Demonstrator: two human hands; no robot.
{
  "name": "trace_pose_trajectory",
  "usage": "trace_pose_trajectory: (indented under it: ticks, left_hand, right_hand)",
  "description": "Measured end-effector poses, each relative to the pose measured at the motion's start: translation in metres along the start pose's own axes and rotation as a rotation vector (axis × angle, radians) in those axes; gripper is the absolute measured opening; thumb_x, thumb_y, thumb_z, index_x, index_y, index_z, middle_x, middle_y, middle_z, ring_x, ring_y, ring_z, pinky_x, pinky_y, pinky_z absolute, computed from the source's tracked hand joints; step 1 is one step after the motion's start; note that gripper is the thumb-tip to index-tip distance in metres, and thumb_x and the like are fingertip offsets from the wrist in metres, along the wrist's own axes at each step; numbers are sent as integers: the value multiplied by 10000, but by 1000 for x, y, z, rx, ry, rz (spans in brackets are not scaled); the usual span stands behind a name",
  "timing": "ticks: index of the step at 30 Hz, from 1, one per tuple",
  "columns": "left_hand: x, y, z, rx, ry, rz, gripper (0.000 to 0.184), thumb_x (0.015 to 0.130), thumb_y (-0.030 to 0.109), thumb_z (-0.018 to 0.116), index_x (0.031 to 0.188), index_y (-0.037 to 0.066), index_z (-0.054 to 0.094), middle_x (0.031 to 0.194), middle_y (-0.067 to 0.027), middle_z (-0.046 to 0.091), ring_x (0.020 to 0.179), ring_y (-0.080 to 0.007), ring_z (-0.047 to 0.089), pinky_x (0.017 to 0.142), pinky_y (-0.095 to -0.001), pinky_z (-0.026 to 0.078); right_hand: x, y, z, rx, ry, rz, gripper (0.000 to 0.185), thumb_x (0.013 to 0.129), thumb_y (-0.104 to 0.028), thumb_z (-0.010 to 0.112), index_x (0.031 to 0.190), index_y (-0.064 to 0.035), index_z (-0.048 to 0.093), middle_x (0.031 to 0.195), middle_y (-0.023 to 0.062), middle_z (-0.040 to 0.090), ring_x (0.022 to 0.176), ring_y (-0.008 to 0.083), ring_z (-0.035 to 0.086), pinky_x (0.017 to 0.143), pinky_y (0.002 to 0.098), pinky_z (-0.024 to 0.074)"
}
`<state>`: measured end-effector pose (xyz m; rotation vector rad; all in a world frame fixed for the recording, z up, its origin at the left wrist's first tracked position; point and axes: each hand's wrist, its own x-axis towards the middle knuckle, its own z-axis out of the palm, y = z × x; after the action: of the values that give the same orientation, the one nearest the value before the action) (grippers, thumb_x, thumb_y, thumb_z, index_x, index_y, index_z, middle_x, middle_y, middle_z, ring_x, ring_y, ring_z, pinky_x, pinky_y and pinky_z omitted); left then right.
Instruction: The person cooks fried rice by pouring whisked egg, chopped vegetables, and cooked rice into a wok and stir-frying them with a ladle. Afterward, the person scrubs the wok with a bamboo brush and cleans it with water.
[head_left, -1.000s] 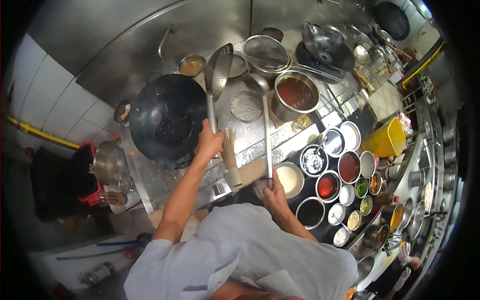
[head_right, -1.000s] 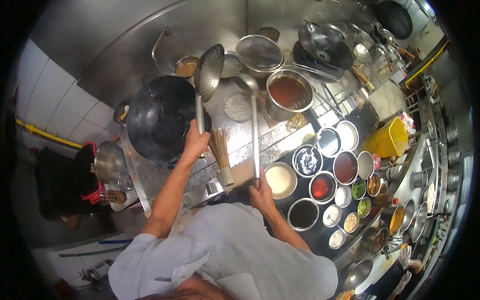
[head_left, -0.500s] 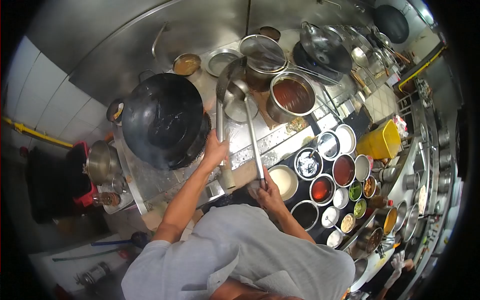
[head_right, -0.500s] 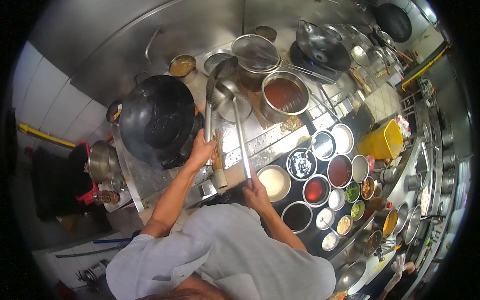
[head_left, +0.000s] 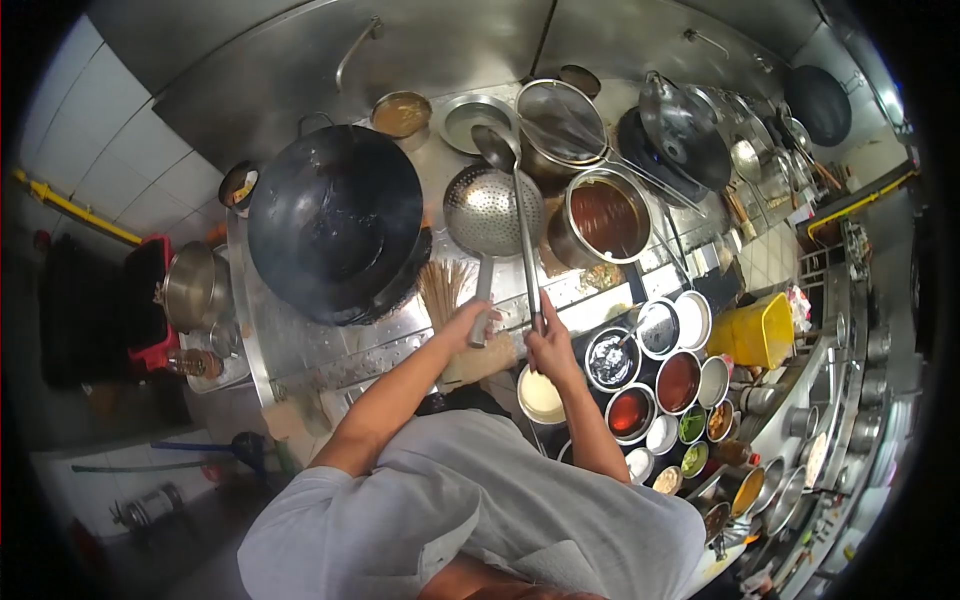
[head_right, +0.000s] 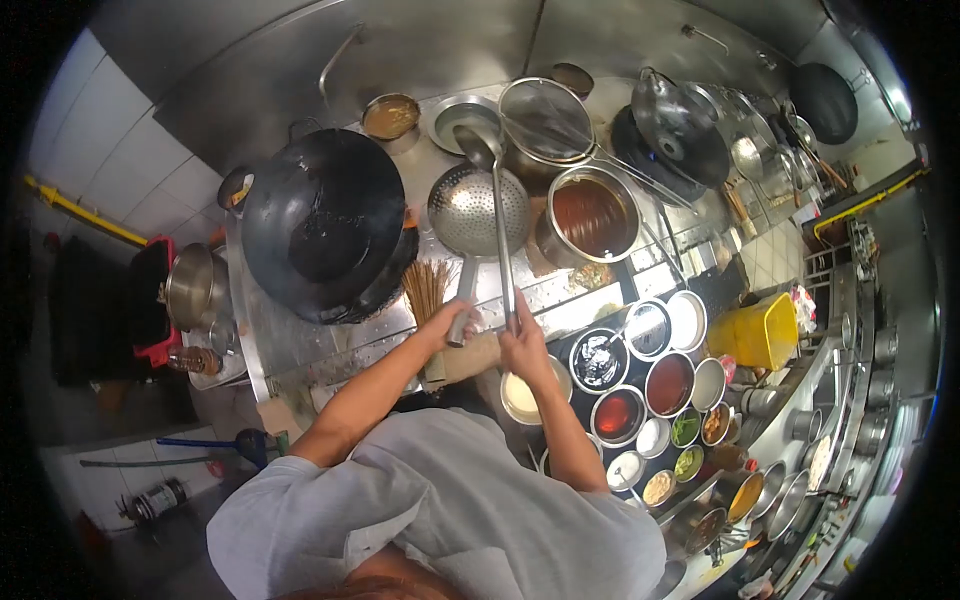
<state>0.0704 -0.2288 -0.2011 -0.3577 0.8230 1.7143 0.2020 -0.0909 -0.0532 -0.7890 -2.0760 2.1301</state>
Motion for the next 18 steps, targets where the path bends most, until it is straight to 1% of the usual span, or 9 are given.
trace_pose_trajectory:
  ticks: [2, 4, 7, 9, 10, 12, 13, 16, 18]
  left_hand:
    - [-23, -2, 28, 189, 48, -6, 272, 935, 248, 561, 1129, 101, 440, 812, -101, 577, 607, -199, 584, 516, -355, 524]
    - [-12, -20, 16, 79, -28, -98, 245, 956, 245, 540, 1103, 82, 431, 820, -104, 586, 642, -233, 609, 536, -383, 540]
    - [-12, -37, 11, 336, -7, 114, 235, 974, 236, 511, 1106, 58, 431, 826, -111, 593, 681, -221, 615, 546, -405, 550]
    - [0, -45, -6, 599, -129, 173, 287, 985, 240, 497, 1157, 22, 426, 897, -121, 598, 760, -227, 638, 558, -412, 567]
    - [-7, -45, -3, 592, -120, 183, 287, 985, 240, 497, 1157, 22, 426, 897, -121, 598, 760, -227, 638, 558, -412, 567]
    - [-19, -44, 2, 669, -25, 105, 404, 977, 237, 521, 1269, -13, 395, 1001, -135, 591, 830, -227, 652, 577, -383, 579]
    - [-20, -43, -4, 774, -103, 162, 510, 961, 209, 549, 1359, -28, 338, 1117, -154, 575, 857, -228, 659, 604, -353, 587]
    - [-38, -36, 0, 769, -122, 4, 570, 947, 216, 579, 1387, -28, 310, 1108, -161, 591, 849, -211, 659, 612, -338, 586]
    - [-53, -28, 3, 780, -94, 16, 573, 946, 226, 588, 1390, -27, 330, 1074, -156, 605, 838, -202, 660, 609, -336, 586]
  right_hand:
    - [36, -2, 2, 1, -21, -51, 819, 799, 78, 451, 1545, -81, 152, 631, 2, 436, 408, 99, 438, 352, 257, 366]
    - [78, -5, 6, -20, -28, -66, 811, 801, 71, 462, 1537, -59, 148, 620, 9, 429, 402, 112, 444, 343, 272, 374]
    - [153, -14, 9, -64, -13, -49, 779, 812, 44, 485, 1524, -36, 180, 637, 6, 436, 434, 113, 460, 358, 276, 394]
    - [188, -37, 16, -52, -51, -30, 737, 822, 26, 485, 1506, -12, 213, 655, 3, 439, 457, 118, 461, 375, 288, 414]
    - [203, -42, 20, -56, -65, -32, 737, 822, 26, 485, 1506, -12, 213, 655, 3, 439, 457, 118, 461, 375, 288, 414]
    - [233, -48, 28, -107, 0, 51, 616, 831, 18, 481, 1428, -39, 343, 646, 1, 441, 450, 110, 447, 371, 279, 401]
    - [249, -45, 30, -112, -21, 53, 616, 831, 18, 481, 1428, -39, 343, 646, 1, 441, 450, 110, 447, 371, 279, 401]
    - [278, -37, 32, 40, -64, 120, 462, 843, 7, 480, 1292, -96, 442, 636, 0, 450, 452, 91, 440, 366, 263, 381]
    - [285, -46, 30, 326, -114, 233, 177, 845, 9, 472, 1002, -72, 458, 629, 8, 451, 448, 101, 433, 365, 273, 377]
